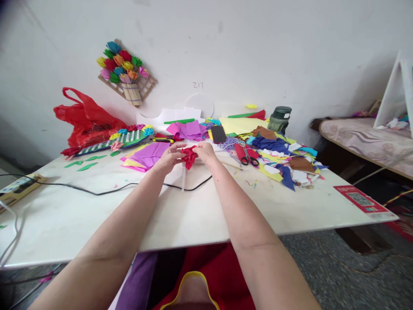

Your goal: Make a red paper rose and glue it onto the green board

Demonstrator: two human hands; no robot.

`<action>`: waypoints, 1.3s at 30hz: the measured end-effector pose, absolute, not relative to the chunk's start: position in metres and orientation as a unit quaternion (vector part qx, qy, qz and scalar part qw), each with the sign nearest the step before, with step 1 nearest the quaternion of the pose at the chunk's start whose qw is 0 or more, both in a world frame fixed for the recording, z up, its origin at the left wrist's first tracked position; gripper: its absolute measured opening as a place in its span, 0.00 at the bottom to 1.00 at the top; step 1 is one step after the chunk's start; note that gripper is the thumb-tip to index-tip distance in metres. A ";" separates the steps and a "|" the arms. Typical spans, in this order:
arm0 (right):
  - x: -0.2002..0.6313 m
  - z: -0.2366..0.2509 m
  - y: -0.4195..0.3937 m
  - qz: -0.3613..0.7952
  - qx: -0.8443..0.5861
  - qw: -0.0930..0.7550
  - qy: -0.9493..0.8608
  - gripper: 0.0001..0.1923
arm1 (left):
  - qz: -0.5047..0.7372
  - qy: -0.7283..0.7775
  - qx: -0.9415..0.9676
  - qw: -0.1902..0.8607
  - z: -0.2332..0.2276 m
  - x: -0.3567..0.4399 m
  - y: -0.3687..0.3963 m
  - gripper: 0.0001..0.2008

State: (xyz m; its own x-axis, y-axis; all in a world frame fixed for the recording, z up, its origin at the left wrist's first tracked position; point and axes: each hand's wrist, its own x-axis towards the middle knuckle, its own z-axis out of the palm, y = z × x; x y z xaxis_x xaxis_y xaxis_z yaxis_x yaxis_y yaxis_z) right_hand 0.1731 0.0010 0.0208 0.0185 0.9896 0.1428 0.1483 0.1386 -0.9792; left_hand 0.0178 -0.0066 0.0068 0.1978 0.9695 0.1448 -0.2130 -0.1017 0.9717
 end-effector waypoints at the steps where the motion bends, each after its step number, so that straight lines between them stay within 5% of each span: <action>1: 0.174 0.021 0.001 0.415 -0.509 0.500 -0.565 0.04 | 0.518 0.353 0.536 0.565 0.007 0.018 -0.006 0.22; 7: 0.179 0.020 0.001 0.401 -0.516 0.464 -0.598 0.03 | 0.483 0.348 0.567 0.570 0.005 0.022 -0.005 0.15; 29: 0.171 0.018 -0.001 0.415 -0.549 0.413 -0.597 0.11 | 0.576 0.337 0.547 0.506 -0.024 0.031 -0.017 0.22; 39: 0.175 0.022 -0.003 0.433 -0.558 0.405 -0.581 0.03 | 0.549 0.333 0.592 0.487 -0.029 0.027 -0.014 0.23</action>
State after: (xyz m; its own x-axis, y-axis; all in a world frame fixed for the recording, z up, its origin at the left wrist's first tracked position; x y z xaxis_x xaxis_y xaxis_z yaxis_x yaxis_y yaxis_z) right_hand 0.1754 -0.0029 0.0220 -0.0504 0.9987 -0.0122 0.2974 0.0033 -0.9548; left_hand 0.0266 -0.0142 -0.0286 0.1753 0.9294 0.3249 -0.1410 -0.3029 0.9425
